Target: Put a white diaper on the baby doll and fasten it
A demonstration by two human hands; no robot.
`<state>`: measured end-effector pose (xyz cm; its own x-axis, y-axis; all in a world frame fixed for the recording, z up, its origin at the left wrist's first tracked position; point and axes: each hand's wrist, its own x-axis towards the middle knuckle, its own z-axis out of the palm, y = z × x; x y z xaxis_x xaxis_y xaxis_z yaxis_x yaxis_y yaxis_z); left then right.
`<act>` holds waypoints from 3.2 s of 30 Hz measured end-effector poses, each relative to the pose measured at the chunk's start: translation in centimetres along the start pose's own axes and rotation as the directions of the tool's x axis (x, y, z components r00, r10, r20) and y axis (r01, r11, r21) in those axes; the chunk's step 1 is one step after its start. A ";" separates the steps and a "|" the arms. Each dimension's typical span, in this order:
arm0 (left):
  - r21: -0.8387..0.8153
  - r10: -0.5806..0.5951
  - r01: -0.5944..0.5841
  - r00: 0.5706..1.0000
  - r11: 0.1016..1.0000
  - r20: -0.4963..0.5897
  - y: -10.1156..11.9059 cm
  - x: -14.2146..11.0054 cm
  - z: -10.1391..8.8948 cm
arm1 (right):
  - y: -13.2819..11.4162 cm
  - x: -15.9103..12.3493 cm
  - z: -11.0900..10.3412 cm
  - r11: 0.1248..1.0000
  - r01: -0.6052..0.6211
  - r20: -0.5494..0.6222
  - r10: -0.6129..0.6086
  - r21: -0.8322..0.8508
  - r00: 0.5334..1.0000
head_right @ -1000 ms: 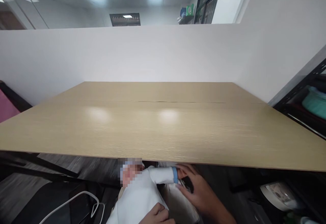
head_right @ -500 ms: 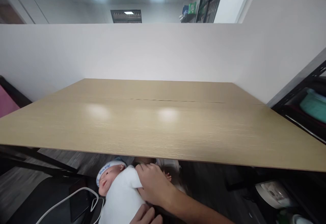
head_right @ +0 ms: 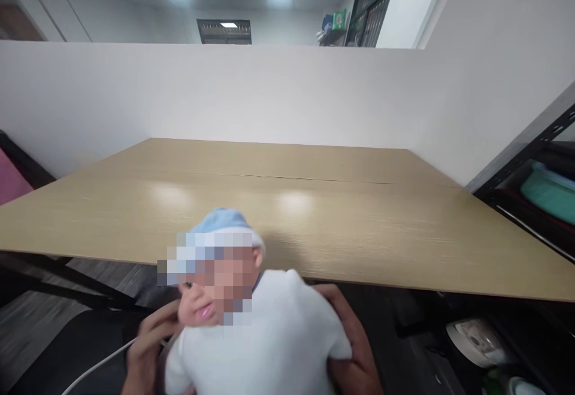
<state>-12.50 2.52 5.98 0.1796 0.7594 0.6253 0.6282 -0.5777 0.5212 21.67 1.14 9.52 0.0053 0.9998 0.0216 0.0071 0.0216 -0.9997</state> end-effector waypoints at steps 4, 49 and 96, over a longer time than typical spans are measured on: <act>-0.203 -0.076 0.156 0.932 0.967 0.353 -0.8 5.9 2.1 | -1.8 1.9 -1.1 0.994 0.071 -0.191 -0.087 -0.088 0.978; 0.210 -0.060 -0.050 0.871 0.977 0.488 -14.6 24.6 10.0 | 7.2 23.0 -13.5 0.545 0.090 -0.057 -0.247 -0.833 0.967; 0.197 -0.021 -0.032 0.965 0.980 0.263 -30.7 40.0 17.5 | 12.5 45.3 -21.5 0.298 0.172 -0.034 -0.579 -0.939 0.815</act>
<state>-11.32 55.91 4.81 0.3588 0.8236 0.4393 0.7592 -0.5313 0.3759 43.54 46.62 -1.83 0.0345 0.8020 0.5963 0.9420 0.1733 -0.2875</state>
